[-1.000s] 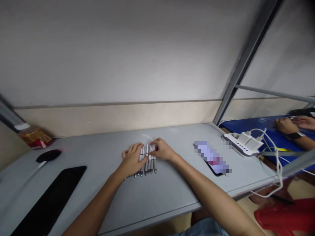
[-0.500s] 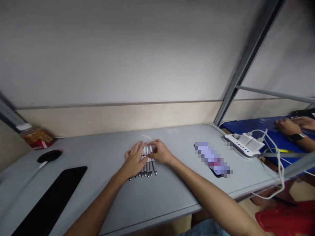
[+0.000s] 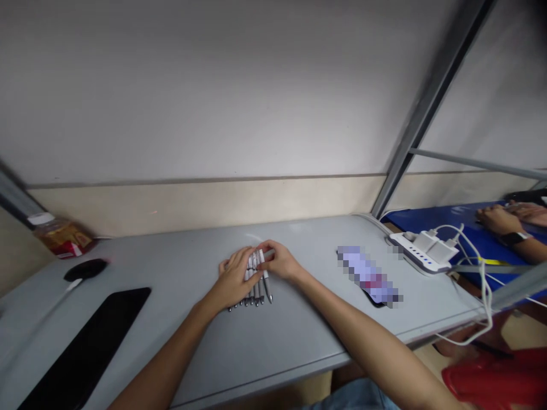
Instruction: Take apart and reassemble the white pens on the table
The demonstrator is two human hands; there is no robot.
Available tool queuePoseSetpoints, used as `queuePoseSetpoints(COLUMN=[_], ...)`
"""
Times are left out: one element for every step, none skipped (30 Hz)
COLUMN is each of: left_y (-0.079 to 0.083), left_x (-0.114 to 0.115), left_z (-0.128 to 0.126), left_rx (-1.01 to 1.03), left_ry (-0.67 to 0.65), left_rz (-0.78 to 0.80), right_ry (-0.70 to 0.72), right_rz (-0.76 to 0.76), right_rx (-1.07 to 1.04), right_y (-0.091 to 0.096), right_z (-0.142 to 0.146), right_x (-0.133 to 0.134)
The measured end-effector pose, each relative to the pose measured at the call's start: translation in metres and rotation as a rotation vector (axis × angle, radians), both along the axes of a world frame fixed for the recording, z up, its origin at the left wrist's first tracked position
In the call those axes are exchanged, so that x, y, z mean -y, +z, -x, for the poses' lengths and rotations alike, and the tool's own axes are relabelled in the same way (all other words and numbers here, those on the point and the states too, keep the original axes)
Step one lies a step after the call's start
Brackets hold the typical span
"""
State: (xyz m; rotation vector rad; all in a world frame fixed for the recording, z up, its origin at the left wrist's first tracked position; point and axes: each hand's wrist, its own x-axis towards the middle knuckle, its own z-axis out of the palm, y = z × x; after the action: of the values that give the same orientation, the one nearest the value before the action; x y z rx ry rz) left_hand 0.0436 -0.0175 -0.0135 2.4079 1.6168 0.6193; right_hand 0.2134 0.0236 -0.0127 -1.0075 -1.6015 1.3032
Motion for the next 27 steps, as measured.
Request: queuePoseSetpoints(left_y=[-0.001, -0.002, -0.003, -0.003, -0.004, -0.004, -0.004, -0.003, -0.003, -0.002, -0.001, -0.001, 0.0, 0.0, 0.0, 0.001, 0.001, 0.002, 0.002, 0.003, 0.004, 0.004, 0.005, 0.005, 0.005, 0.004, 0.004], left_x=[0.0, -0.001, -0.001, -0.002, -0.002, -0.002, -0.002, -0.002, -0.002, -0.001, -0.001, -0.001, -0.001, -0.001, 0.0, 0.0, 0.0, 0.0, 0.001, 0.001, 0.001, 0.002, 0.002, 0.002, 0.002, 0.002, 0.002], left_z=[0.0, 0.001, 0.001, 0.002, 0.002, 0.003, 0.003, 0.002, 0.002, 0.002, 0.002, 0.002, 0.002, 0.002, 0.002, 0.002, 0.002, 0.003, 0.003, 0.003, 0.002, 0.002, 0.002, 0.002, 0.002, 0.002, 0.002], left_rx=[-0.007, -0.014, -0.023, -0.033, -0.045, -0.057, -0.068, -0.077, -0.085, -0.09, -0.094, -0.097, -0.099, -0.1, -0.101, -0.1, -0.098, -0.096, -0.094, -0.093, -0.093, -0.093, -0.094, -0.094, -0.094, -0.093, -0.093], left_ry=[-0.001, -0.002, -0.003, -0.004, -0.003, -0.003, -0.004, -0.005, -0.006, -0.005, -0.004, -0.003, -0.004, -0.006, -0.011, -0.017, -0.023, -0.028, -0.031, -0.035, -0.038, -0.04, -0.042, -0.043, -0.045, -0.046, -0.05], left_rz=[-0.007, -0.012, -0.014, -0.013, -0.009, -0.004, 0.001, 0.005, 0.008, 0.011, 0.012, 0.013, 0.012, 0.013, 0.015, 0.017, 0.02, 0.021, 0.02, 0.02, 0.018, 0.017, 0.017, 0.016, 0.013, 0.009, 0.005], right_ry=[-0.011, -0.027, -0.042, -0.055, -0.064, -0.071, -0.076, -0.082, -0.086, -0.086, -0.083, -0.08, -0.08, -0.089, -0.108, -0.129, -0.141, -0.149, -0.148, -0.138, -0.115, -0.086, -0.029, 0.05, 0.141, 0.213, 0.236], right_rz=[0.019, 0.037, 0.056, 0.076, 0.098, 0.119, 0.132, 0.133, 0.12, 0.093, 0.054, 0.001, -0.059, -0.129, -0.208, -0.273, -0.313, -0.334, -0.346, -0.358, -0.377, -0.402, -0.452, -0.499, -0.533, -0.548, -0.55], right_rx=[-0.011, -0.023, -0.038, -0.057, -0.078, -0.098, -0.112, -0.113, -0.095, -0.057, 0.003, 0.082, 0.176, 0.278, 0.387, 0.49, 0.575, 0.649, 0.701, 0.732, 0.745, 0.741, 0.727, 0.709, 0.688, 0.676, 0.673], right_y=[0.001, 0.001, 0.002, 0.002, 0.002, 0.002, 0.002, 0.002, 0.002, 0.002, 0.003, 0.004, 0.005, 0.006, 0.008, 0.01, 0.012, 0.014, 0.015, 0.016, 0.016, 0.016, 0.016, 0.015, 0.014, 0.013, 0.013], right_z=[0.0, 0.0, 0.0, -0.001, -0.001, -0.002, -0.003, -0.005, -0.007, -0.009, -0.012, -0.014, -0.017, -0.02, -0.023, -0.026, -0.028, -0.031, -0.034, -0.037, -0.04, -0.043, -0.047, -0.051, -0.054, -0.057, -0.06], right_x=[0.0, 0.0, 0.0, 0.0, -0.001, -0.002, -0.004, -0.006, -0.008, -0.01, -0.011, -0.013, -0.013, -0.013, -0.013, -0.012, -0.011, -0.011, -0.011, -0.011, -0.011, -0.012, -0.012, -0.012, -0.012, -0.011, -0.009])
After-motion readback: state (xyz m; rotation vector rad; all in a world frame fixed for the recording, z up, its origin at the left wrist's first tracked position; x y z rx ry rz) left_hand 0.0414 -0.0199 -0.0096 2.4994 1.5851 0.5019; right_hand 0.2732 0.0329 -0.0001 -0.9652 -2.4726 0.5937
